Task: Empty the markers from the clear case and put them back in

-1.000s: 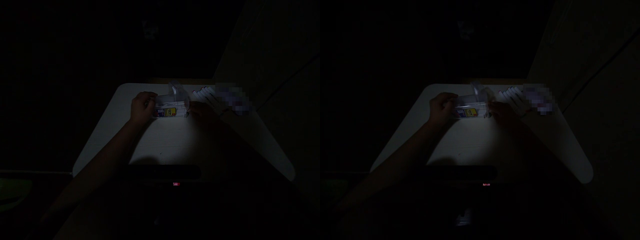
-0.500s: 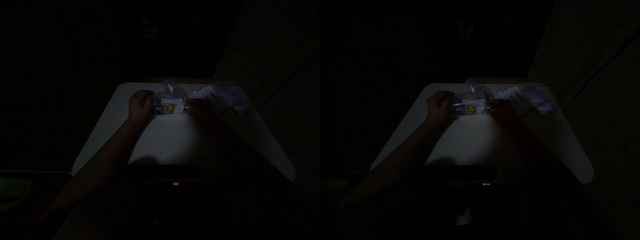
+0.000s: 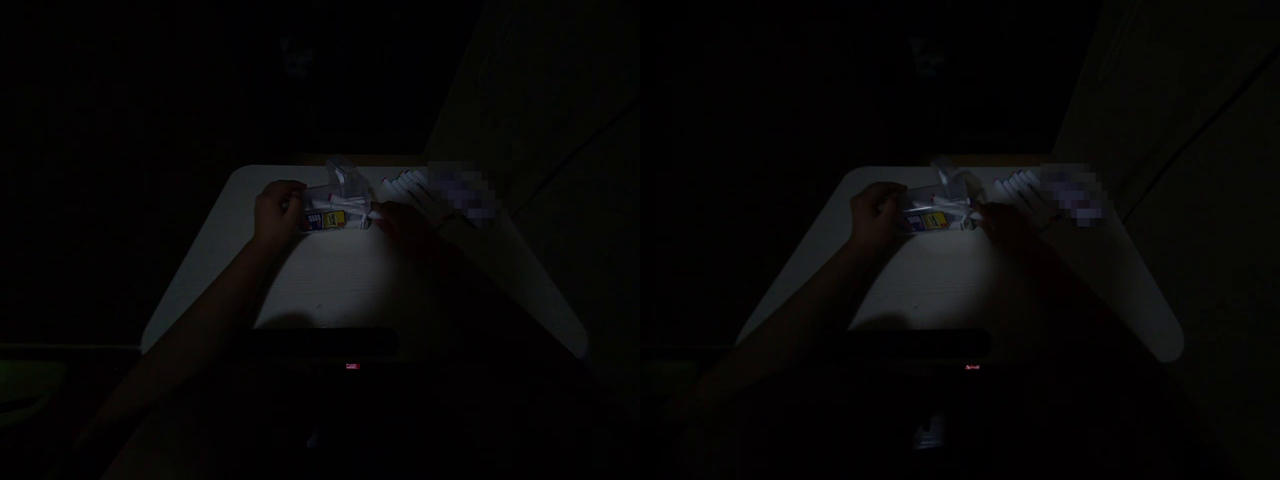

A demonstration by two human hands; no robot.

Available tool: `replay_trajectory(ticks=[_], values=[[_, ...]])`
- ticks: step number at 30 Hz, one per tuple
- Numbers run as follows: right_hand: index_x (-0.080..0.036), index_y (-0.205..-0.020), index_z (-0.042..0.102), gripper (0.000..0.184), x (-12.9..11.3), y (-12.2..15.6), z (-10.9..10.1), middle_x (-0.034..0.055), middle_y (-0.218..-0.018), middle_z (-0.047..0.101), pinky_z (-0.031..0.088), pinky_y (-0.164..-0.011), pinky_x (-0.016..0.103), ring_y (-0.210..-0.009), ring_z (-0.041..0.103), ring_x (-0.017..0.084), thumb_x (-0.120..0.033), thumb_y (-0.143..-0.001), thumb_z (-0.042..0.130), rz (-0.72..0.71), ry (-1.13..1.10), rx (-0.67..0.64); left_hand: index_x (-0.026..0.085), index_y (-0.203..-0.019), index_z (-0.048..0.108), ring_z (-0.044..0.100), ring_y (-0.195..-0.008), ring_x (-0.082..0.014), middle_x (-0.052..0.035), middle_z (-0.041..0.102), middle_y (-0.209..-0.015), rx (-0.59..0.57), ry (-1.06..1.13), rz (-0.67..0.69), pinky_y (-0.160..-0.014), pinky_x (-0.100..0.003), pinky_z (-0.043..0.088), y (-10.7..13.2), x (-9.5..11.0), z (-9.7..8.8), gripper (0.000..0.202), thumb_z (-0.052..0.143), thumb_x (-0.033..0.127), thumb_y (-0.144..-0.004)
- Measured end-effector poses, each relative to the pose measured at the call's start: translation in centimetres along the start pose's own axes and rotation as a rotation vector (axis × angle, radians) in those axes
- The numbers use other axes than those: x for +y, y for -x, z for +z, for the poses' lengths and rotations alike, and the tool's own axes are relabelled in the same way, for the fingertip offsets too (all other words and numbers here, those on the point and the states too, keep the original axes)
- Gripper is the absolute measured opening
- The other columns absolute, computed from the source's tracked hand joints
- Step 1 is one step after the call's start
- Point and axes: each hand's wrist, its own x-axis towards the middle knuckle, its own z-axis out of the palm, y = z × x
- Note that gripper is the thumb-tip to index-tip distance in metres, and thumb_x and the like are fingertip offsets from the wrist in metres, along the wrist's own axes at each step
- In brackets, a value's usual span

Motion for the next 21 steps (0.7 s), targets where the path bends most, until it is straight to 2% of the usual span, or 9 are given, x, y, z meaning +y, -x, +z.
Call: replay_trajectory(ticks=[5, 11, 17, 21], values=[[-0.014, -0.141, 0.051, 0.048, 1.6, 0.2, -0.1, 0.0152, -0.129, 0.064, 0.046, -0.099, 0.041, -0.114, 0.06, 0.029, -0.023, -0.096, 0.036, 0.103, 0.058, 0.041, 0.02, -0.096, 0.066, 0.064, -0.095, -0.0201, -0.0062, 0.071, -0.098, 0.025, -0.043, -0.035, -0.088, -0.034, 0.049, 0.0, -0.3, 0.0, 0.026, 0.045, 0.034, -0.088], [-0.01, -0.144, 0.046, 0.051, 2.9, -0.1, -0.1, 0.0185, -0.131, 0.061, 0.046, -0.101, 0.043, -0.117, 0.059, 0.031, -0.025, -0.096, 0.036, 0.206, 0.073, 0.019, 0.019, -0.098, 0.07, 0.063, -0.093, -0.0222, -0.0083, 0.071, -0.099, 0.067, -0.093, -0.104, -0.085, -0.037, 0.05, -0.1, -0.5, 0.0, 0.028, 0.046, 0.029, -0.086], [-0.006, -0.138, 0.051, 0.049, 1.8, 0.0, -0.5, 0.0207, -0.125, 0.064, 0.049, -0.097, 0.044, -0.113, 0.061, 0.032, -0.021, -0.093, 0.039, 0.316, 0.067, 0.016, 0.021, -0.099, 0.067, 0.063, -0.095, -0.0215, -0.0072, 0.069, -0.099, 0.097, -0.123, -0.154, -0.089, -0.035, 0.049, -0.1, -0.5, 0.0, 0.024, 0.048, 0.031, -0.087], [-0.009, -0.118, 0.064, 0.039, 0.6, 0.3, -0.7, 0.0223, -0.119, 0.066, 0.051, -0.089, 0.046, -0.105, 0.064, 0.034, -0.021, -0.092, 0.038, 0.38, 0.118, 0.061, 0.022, -0.097, 0.066, 0.062, -0.097, -0.0221, -0.0073, 0.069, -0.1, 0.096, -0.125, -0.17, -0.09, -0.036, 0.049, -0.2, -0.7, 0.0, 0.023, 0.048, 0.033, -0.088]])
